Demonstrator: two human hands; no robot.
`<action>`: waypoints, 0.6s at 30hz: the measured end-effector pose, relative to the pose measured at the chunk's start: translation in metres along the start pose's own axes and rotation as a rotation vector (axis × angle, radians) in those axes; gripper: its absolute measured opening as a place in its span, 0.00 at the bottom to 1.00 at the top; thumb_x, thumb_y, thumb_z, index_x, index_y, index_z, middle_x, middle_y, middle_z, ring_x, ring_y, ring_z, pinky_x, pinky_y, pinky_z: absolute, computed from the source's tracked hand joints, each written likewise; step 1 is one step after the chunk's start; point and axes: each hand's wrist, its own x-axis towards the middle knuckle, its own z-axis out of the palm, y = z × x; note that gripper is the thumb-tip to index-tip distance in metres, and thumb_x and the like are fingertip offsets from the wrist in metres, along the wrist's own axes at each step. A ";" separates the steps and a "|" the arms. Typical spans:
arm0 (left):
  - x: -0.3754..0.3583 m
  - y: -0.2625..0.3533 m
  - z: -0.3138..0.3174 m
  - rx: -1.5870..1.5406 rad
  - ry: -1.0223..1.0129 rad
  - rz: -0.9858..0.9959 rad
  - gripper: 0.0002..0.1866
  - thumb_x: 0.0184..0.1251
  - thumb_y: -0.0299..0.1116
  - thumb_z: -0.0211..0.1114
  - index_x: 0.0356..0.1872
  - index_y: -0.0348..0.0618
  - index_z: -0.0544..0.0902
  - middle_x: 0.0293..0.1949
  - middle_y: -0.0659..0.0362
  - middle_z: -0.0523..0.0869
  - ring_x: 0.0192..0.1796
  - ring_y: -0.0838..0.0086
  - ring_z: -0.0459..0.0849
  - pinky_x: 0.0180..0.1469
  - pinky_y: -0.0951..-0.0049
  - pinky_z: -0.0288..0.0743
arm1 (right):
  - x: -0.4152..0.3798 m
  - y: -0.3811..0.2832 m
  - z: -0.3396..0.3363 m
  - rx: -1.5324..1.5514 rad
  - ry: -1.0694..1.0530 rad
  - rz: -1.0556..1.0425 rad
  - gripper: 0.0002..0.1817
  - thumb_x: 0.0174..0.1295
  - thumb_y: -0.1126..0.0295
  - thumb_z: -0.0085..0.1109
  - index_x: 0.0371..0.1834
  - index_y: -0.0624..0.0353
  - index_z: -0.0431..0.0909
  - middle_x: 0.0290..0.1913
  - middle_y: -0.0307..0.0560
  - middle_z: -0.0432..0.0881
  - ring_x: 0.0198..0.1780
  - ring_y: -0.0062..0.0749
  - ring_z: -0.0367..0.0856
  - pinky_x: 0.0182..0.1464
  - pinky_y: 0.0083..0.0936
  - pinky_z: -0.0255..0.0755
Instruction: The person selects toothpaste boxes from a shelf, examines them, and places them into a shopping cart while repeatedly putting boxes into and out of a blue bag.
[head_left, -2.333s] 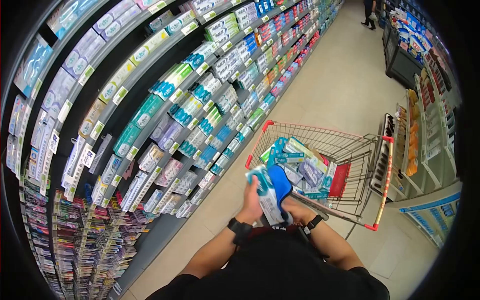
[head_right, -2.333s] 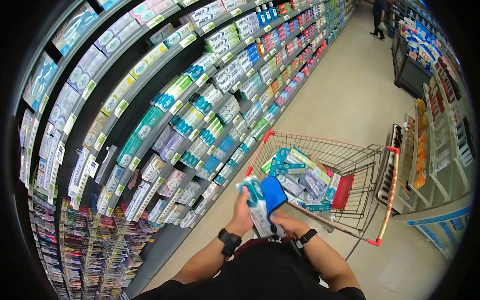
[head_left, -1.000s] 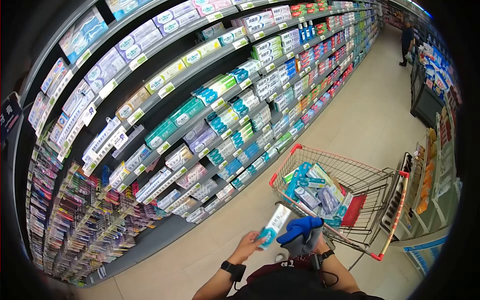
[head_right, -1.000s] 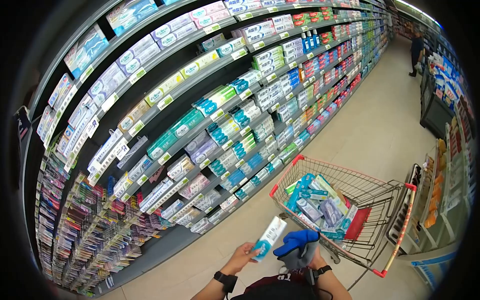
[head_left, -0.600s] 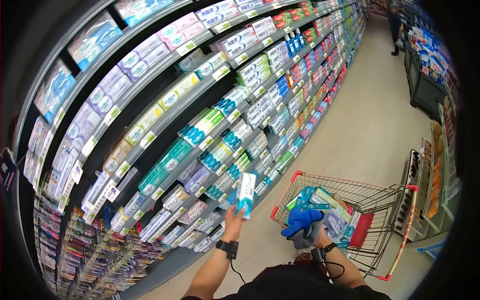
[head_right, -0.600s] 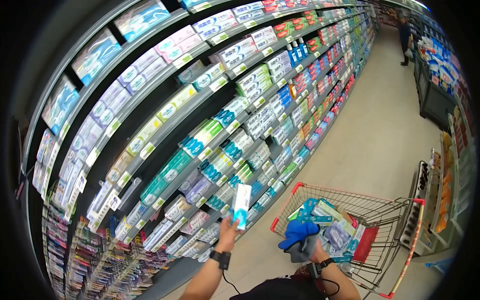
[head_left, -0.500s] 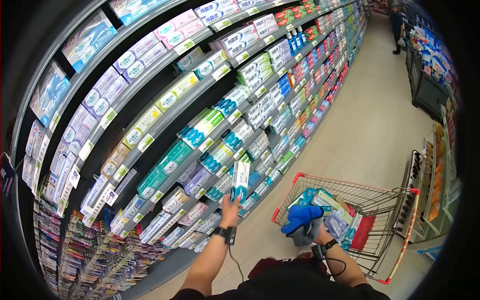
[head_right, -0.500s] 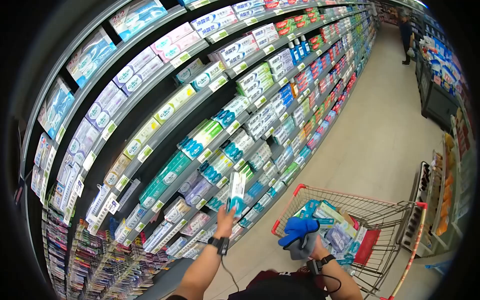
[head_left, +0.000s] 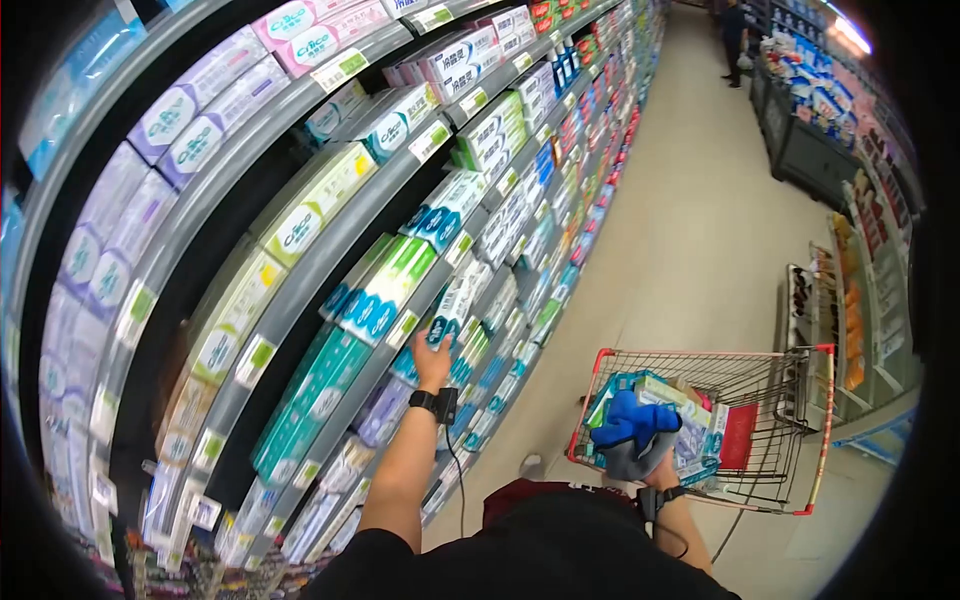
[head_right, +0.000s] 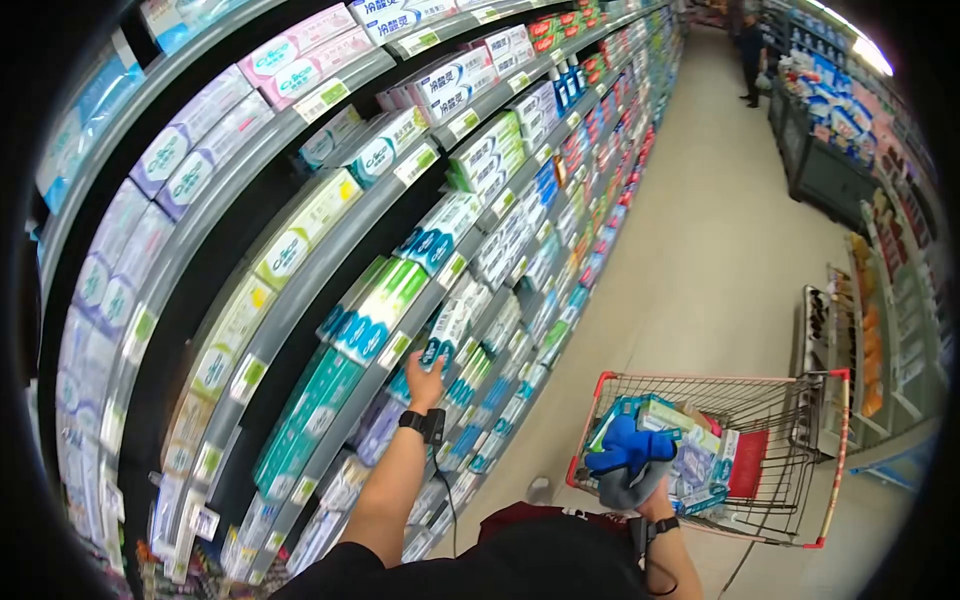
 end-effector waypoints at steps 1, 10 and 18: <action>0.010 0.006 0.001 0.003 -0.005 -0.036 0.26 0.60 0.38 0.74 0.56 0.34 0.78 0.49 0.41 0.85 0.53 0.50 0.82 0.58 0.57 0.73 | 0.005 0.008 0.014 -0.022 0.020 -0.012 0.35 0.73 0.38 0.41 0.66 0.56 0.72 0.63 0.49 0.78 0.64 0.44 0.75 0.70 0.43 0.66; 0.049 0.023 0.025 0.193 -0.200 -0.123 0.32 0.64 0.46 0.69 0.65 0.37 0.74 0.61 0.41 0.80 0.63 0.44 0.77 0.65 0.51 0.69 | 0.007 0.058 0.052 -0.081 0.218 -0.132 0.32 0.74 0.42 0.43 0.67 0.54 0.70 0.65 0.47 0.77 0.66 0.40 0.74 0.72 0.40 0.64; 0.068 0.024 0.043 0.309 -0.214 -0.064 0.38 0.69 0.56 0.60 0.68 0.35 0.69 0.64 0.38 0.76 0.64 0.44 0.75 0.64 0.50 0.70 | -0.001 0.058 0.069 -0.093 0.234 -0.176 0.34 0.73 0.40 0.43 0.69 0.55 0.69 0.68 0.49 0.75 0.69 0.43 0.72 0.73 0.44 0.62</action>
